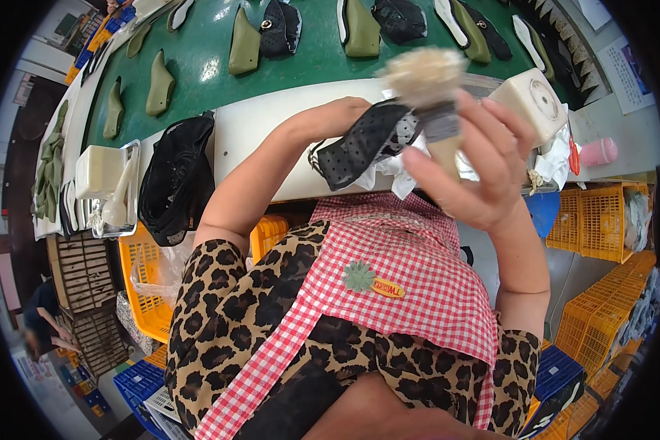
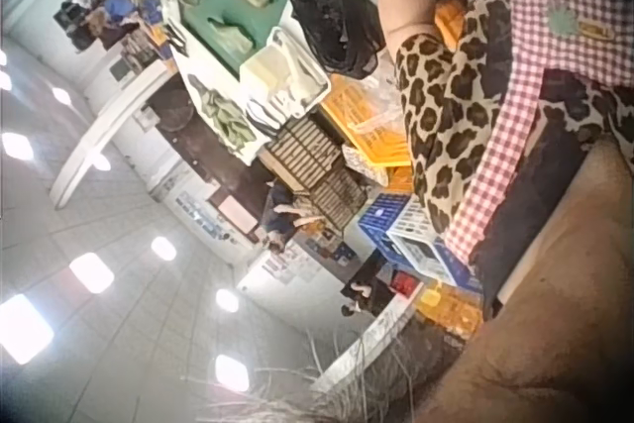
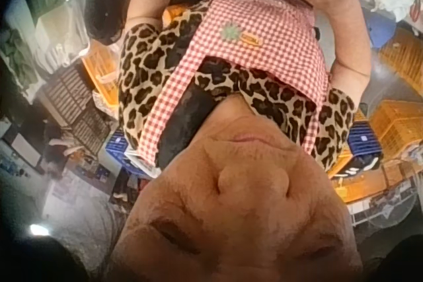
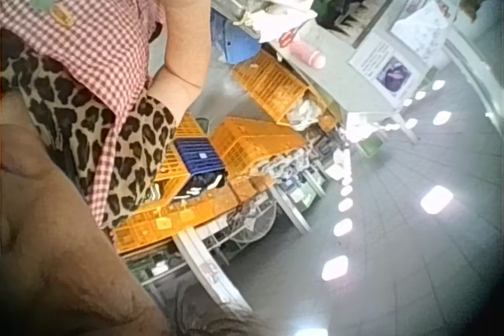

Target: Applying glue to the inner edges of shoe uppers using a brush.

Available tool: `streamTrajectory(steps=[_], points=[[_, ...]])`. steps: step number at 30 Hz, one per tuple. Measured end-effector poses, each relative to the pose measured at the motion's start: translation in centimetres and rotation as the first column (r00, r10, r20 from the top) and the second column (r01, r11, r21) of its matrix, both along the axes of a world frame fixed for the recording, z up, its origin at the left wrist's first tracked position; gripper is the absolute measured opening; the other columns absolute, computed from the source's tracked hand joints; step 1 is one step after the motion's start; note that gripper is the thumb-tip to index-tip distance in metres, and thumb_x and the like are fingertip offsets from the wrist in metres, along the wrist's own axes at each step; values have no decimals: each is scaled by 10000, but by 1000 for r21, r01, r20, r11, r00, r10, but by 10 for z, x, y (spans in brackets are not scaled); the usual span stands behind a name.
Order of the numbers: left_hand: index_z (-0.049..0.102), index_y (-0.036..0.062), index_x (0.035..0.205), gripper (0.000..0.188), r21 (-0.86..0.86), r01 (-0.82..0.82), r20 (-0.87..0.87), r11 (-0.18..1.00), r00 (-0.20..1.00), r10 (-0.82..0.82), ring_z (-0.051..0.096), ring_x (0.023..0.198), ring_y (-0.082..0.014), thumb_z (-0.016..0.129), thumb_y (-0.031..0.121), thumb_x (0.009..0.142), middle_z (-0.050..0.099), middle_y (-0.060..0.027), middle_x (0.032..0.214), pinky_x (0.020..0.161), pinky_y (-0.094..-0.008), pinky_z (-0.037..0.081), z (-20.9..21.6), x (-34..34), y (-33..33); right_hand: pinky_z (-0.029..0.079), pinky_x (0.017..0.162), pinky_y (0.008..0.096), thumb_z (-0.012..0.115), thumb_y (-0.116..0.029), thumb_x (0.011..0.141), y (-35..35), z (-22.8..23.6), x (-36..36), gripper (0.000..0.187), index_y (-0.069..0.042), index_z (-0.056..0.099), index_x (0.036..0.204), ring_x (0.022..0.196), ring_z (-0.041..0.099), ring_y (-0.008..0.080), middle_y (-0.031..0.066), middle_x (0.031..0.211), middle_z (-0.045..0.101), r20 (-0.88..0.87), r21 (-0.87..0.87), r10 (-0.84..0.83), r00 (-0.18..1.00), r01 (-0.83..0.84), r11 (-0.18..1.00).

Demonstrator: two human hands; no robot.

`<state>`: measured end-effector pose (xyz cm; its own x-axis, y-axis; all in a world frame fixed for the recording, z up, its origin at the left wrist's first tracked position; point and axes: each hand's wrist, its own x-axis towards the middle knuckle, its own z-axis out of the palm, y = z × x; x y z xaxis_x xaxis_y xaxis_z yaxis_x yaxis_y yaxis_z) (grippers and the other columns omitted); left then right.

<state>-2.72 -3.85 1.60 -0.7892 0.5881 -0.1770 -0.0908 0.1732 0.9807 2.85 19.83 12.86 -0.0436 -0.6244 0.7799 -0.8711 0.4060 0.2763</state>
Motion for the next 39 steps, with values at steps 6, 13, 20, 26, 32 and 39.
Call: streamTrajectory(steps=[6, 13, 20, 26, 32, 39], points=[[542, 60, 1369, 443, -27, 95, -157, 995, 983, -98, 551, 1119, -147, 582, 188, 947, 606, -94, 1249, 986, -303, 436, -6, -14, -4, 423, 974, 437, 729, -95, 737, -12, -12, -13, 366, -210, 705, 1084, 937, 691, 187, 43, 1118, 553, -6, 113, -16, 1000, 16, 993], [631, 57, 1285, 535, 14, -136, -4, 991, 991, 136, 581, 779, -102, 585, 433, 906, 674, -46, 1025, 650, -211, 401, -25, 32, -87, 456, 910, 416, 724, -29, 673, 2, -15, -30, 437, -162, 730, 1090, 938, 602, 168, 52, 1117, 562, -4, 51, -129, 992, 129, 990], [695, 37, 1123, 236, 229, -179, 259, 957, 959, 118, 594, 697, -90, 688, 118, 901, 682, -5, 855, 653, -248, 483, -46, 55, -70, 468, 892, 408, 704, 1, 672, 2, -15, -40, 440, -128, 738, 1091, 995, 590, 279, 94, 1124, 570, 64, 26, -201, 977, 200, 979], [726, 71, 1072, 189, 277, -536, 293, 798, 838, 461, 598, 631, -65, 703, 95, 886, 706, 4, 864, 597, -206, 488, 15, 45, -126, 500, 884, 398, 721, 97, 750, 5, -21, -34, 412, -86, 717, 1119, 1050, 577, 341, 137, 1153, 560, 71, -92, -219, 973, 225, 970], [699, 73, 1114, 220, 183, -812, 193, 554, 582, 790, 588, 626, -85, 695, 124, 900, 669, 19, 814, 587, -228, 473, 48, 25, -226, 518, 842, 372, 691, 136, 783, 0, -57, -21, 359, -17, 693, 1108, 1012, 616, 323, 172, 1128, 590, 331, -150, -169, 928, 228, 962], [631, 68, 1131, 242, 202, -950, 279, 239, 290, 915, 620, 782, -175, 676, 177, 919, 639, -48, 990, 674, -297, 521, 19, -33, -382, 484, 855, 395, 665, 118, 782, -1, -71, -7, 373, -32, 696, 1121, 1004, 600, 339, 181, 1127, 597, 431, -94, -166, 887, 227, 969]])
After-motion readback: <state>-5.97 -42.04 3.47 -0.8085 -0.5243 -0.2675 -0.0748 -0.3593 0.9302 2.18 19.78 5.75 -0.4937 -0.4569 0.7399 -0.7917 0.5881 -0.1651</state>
